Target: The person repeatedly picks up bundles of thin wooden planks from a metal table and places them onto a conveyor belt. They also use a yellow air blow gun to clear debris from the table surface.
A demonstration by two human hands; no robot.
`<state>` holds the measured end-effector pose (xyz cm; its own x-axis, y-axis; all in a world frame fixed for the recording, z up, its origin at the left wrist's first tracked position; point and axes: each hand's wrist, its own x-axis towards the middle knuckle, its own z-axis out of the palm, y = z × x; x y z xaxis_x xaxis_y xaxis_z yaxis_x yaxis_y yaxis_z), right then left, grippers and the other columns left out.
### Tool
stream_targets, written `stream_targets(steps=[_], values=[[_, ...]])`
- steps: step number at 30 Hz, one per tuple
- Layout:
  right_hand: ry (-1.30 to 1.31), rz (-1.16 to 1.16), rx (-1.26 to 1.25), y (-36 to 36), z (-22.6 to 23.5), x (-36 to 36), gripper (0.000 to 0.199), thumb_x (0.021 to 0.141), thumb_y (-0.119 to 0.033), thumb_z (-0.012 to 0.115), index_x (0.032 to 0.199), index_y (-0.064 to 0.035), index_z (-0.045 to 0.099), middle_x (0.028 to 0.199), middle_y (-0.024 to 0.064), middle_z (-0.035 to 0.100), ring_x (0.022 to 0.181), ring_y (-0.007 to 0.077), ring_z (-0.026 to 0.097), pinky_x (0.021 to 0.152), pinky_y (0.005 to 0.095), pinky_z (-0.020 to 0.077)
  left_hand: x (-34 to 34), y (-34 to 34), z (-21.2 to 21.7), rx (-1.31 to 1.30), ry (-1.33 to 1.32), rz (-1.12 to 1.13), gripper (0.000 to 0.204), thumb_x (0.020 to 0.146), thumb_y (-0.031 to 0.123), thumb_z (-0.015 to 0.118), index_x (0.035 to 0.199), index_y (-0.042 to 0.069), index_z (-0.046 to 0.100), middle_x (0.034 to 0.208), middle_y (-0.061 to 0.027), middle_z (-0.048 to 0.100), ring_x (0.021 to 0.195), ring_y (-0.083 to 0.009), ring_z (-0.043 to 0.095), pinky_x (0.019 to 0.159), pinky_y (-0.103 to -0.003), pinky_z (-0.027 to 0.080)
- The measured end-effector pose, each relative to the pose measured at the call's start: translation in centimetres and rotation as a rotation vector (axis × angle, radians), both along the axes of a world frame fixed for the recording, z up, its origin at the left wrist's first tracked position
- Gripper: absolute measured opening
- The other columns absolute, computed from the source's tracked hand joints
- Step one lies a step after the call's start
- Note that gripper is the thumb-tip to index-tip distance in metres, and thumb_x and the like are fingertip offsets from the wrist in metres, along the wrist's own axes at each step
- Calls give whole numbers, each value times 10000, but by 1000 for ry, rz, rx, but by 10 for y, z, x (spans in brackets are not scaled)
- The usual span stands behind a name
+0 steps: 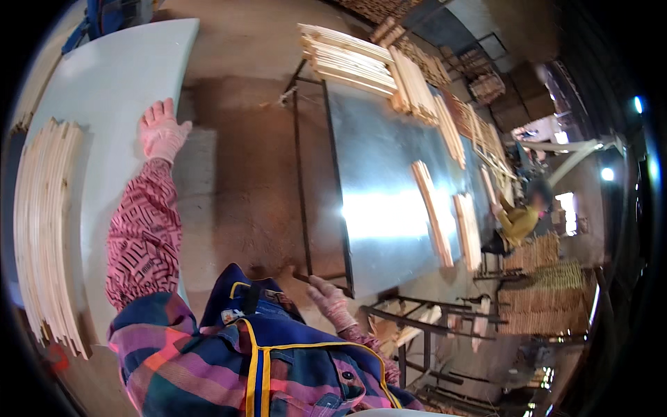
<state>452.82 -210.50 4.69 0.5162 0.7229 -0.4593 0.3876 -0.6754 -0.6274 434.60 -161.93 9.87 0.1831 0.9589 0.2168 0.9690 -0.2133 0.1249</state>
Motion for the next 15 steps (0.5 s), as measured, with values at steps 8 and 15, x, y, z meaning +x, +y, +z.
stream_targets(steps=[8,15], values=[[3,320,2,149,-25,99,504,917,-398,528,1254,-25,564,1254,189,590,1183,338,544,1013,386,418,0,42,-6,42,127,-39,731,775,446,653,1365,90,410,1405,-104,419,1326,-293,346,1105,-420,284],[-131,694,75,275,-79,237,376,886,-411,521,1066,-103,641,1166,153,615,1092,330,586,903,406,491,0,118,-26,-53,102,87,840,756,440,689,1448,100,355,1508,-108,334,1393,-307,276,1148,-401,245]])
